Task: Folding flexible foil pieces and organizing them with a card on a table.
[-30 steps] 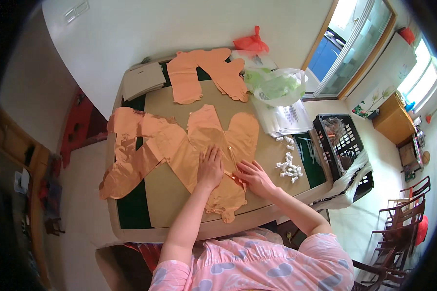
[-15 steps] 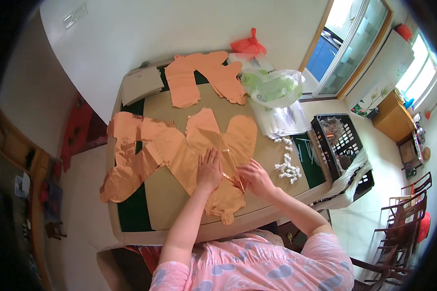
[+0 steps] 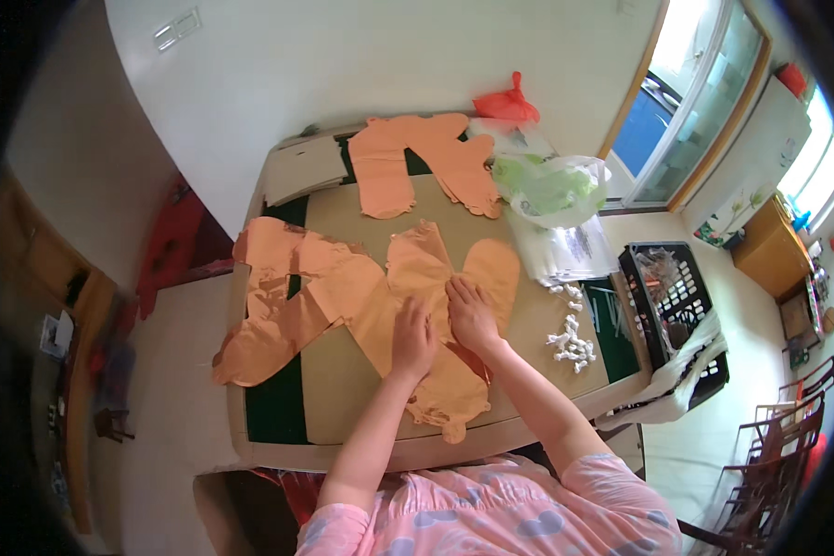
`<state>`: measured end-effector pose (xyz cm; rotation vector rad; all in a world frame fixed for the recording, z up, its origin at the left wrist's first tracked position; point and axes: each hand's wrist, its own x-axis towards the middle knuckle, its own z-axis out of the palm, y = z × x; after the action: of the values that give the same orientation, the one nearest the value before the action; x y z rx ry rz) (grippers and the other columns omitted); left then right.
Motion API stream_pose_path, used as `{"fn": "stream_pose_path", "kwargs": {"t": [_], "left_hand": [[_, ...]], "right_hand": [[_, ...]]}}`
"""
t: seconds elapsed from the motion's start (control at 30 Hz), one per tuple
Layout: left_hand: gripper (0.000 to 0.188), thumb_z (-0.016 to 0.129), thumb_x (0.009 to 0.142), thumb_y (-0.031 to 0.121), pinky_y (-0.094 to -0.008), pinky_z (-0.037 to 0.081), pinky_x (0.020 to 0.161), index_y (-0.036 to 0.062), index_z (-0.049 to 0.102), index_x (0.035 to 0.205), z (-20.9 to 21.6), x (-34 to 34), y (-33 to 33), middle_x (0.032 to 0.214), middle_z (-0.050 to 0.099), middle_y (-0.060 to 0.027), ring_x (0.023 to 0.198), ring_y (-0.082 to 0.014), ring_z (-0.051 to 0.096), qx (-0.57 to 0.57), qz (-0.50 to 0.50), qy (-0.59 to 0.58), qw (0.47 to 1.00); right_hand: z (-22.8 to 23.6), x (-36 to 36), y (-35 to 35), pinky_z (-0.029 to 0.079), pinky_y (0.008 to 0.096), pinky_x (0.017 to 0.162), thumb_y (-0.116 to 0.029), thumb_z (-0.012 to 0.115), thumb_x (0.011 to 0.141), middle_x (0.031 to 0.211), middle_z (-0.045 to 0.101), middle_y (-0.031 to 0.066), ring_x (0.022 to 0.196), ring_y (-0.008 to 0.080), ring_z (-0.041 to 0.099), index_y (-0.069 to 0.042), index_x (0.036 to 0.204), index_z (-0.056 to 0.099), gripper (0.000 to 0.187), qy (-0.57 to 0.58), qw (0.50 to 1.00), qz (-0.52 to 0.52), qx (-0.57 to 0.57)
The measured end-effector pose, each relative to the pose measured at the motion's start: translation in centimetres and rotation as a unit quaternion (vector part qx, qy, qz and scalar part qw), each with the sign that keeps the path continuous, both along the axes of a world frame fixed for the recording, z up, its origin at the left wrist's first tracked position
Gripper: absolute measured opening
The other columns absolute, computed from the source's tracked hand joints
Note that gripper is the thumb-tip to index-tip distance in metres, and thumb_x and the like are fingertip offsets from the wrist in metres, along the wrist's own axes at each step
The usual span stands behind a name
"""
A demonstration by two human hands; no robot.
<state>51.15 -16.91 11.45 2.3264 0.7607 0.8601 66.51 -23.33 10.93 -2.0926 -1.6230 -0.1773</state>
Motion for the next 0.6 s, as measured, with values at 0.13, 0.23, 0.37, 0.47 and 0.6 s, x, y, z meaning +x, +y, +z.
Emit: {"fn": "stream_pose_path", "kwargs": {"t": [0.13,0.23,0.37,0.47,0.6], "left_hand": [[0.045,0.055,0.088,0.009,-0.0454,0.037,0.101,-0.0046,0.042,0.129,-1.2,-4.1,2.6,0.131,0.046,-0.0256,0.120,-0.0413,0.045,-0.057,0.227,-0.090,0.968],[0.042,0.056,0.092,0.015,-0.0353,0.044,0.076,-0.0013,0.043,0.129,-5.5,-9.5,7.9,0.115,0.056,-0.0162,0.089,-0.0244,0.055,-0.217,0.262,-0.171,0.925],[0.025,0.060,0.092,0.021,-0.0246,0.037,0.044,0.0046,0.059,0.112,0.9,-8.6,7.9,0.083,0.063,-0.0030,0.055,-0.0101,0.053,-0.459,0.221,-0.176,0.842],[0.023,0.065,0.090,0.027,-0.0232,0.035,0.043,0.0046,0.065,0.085,3.4,-8.2,7.4,0.068,0.060,0.0004,0.052,-0.0075,0.050,-0.480,0.205,-0.093,0.848],[0.031,0.072,0.083,0.032,-0.0259,0.041,0.045,0.0028,0.062,0.078,4.2,-7.6,7.7,0.065,0.061,-0.0036,0.047,-0.0125,0.053,-0.397,0.244,-0.015,0.885]], "right_hand": [[-0.1,1.1,-0.8,0.029,0.0466,0.110,-0.014,0.046,0.092,0.141,0.045,0.0157,0.134,0.0294,0.039,0.000,0.133,0.047,0.044,-0.004,1.000,-0.021,-0.009],[0.4,-0.7,0.4,0.029,0.0464,0.110,-0.014,0.045,0.093,0.143,0.044,0.0152,0.135,0.0287,0.038,0.000,0.135,0.045,0.044,-0.004,1.000,0.000,-0.012],[0.3,0.3,-0.2,0.028,0.0461,0.110,-0.016,0.044,0.094,0.142,0.044,0.0149,0.134,0.0282,0.038,0.000,0.134,0.046,0.043,0.002,1.000,-0.019,-0.013],[0.2,0.2,-0.2,0.028,0.0461,0.110,-0.017,0.044,0.095,0.142,0.045,0.0150,0.134,0.0284,0.038,0.000,0.134,0.046,0.043,0.003,1.000,-0.018,-0.005],[0.1,0.2,-0.1,0.029,0.0467,0.110,-0.017,0.044,0.095,0.141,0.045,0.0154,0.134,0.0289,0.039,0.000,0.133,0.047,0.043,0.007,1.000,-0.014,0.004]]}}
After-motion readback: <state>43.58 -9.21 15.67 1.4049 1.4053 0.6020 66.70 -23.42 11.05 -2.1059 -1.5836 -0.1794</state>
